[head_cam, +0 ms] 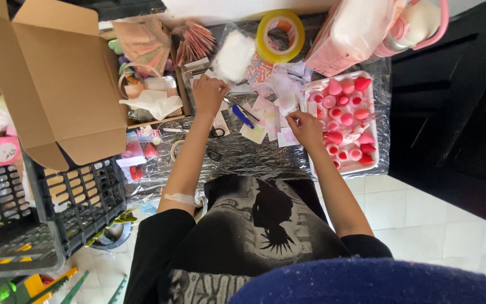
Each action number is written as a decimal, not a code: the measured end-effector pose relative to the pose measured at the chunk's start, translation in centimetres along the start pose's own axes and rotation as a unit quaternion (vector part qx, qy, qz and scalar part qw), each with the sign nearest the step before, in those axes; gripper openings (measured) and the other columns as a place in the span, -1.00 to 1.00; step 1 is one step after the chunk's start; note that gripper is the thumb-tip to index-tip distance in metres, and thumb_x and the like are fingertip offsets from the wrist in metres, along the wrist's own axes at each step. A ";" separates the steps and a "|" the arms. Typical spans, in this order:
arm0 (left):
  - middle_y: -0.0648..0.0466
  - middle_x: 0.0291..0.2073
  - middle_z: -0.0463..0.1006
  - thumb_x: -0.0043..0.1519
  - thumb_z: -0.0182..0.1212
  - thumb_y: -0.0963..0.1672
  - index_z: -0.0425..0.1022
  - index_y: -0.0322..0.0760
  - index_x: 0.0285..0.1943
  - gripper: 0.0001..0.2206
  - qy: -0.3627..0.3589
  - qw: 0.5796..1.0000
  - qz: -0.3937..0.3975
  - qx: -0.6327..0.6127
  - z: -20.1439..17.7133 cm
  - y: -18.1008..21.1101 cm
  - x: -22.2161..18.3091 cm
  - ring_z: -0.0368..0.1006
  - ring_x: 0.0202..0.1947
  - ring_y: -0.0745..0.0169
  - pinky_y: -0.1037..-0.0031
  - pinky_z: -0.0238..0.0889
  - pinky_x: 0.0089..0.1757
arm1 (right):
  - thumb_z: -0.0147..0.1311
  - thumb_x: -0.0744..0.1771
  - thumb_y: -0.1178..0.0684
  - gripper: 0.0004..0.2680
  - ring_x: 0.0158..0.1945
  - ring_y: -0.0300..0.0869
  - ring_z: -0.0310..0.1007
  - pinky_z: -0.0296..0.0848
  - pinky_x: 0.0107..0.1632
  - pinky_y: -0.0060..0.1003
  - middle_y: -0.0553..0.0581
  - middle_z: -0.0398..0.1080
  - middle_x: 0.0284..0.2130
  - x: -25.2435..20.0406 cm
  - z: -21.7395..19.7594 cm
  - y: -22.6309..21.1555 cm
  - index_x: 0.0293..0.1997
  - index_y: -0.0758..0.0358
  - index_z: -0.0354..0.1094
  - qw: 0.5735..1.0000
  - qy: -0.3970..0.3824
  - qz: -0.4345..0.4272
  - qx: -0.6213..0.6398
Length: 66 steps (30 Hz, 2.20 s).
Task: Applying labels to small heart-shaped candle products and organizing them into a red tray.
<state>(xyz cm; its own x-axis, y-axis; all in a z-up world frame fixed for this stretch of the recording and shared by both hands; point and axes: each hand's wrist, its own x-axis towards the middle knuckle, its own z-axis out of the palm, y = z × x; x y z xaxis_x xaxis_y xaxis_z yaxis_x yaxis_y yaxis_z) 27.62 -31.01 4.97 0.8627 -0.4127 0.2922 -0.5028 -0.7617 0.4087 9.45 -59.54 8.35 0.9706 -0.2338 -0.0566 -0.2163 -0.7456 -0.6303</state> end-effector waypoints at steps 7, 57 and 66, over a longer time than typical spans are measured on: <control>0.09 -0.40 0.59 0.16 0.39 -0.07 0.60 -0.16 -0.38 -0.86 -0.049 0.993 -0.103 0.004 3.8 -1.7 -0.8 0.49 -0.28 0.01 0.17 0.27 -0.20 | 0.23 0.35 -0.05 -0.87 -0.42 -0.11 0.50 0.44 -0.35 -0.20 0.09 0.53 -0.41 -0.9 -0.2 -0.8 -0.21 0.14 0.56 1.000 -0.022 -0.012 0.002; 0.09 -0.24 0.70 0.22 0.36 -0.11 0.62 -0.26 -0.06 -0.81 -0.272 0.825 -0.273 -0.413 0.9 5.2 -19.3 0.64 -0.23 0.34 0.48 0.48 -0.16 | 0.24 0.32 0.06 -0.88 -0.25 -0.39 0.60 0.53 -0.13 -0.42 -0.03 0.60 -0.34 -4.6 7.7 -1.9 -0.11 0.18 0.54 0.910 -0.297 0.034 0.289; -0.09 -0.16 0.69 0.35 0.27 -0.14 0.55 -0.35 -0.03 -0.86 -0.183 0.794 -0.336 -0.472 3.9 1.4 -21.8 0.55 -0.22 0.28 0.46 0.39 -0.19 | 0.22 0.35 0.07 -0.87 -0.24 -0.29 0.56 0.48 -0.13 -0.35 0.05 0.59 -0.27 -3.5 3.2 -0.8 -0.07 0.25 0.52 0.956 -0.197 0.012 0.217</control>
<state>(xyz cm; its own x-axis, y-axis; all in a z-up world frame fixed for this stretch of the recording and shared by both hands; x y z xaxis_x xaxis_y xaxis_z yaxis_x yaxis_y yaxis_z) 8.32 -24.98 -4.21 0.8245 -0.3195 -0.4671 0.4108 -0.2297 0.8823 6.51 -56.16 6.56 0.9484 0.0692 -0.3093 -0.2590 -0.3934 -0.8821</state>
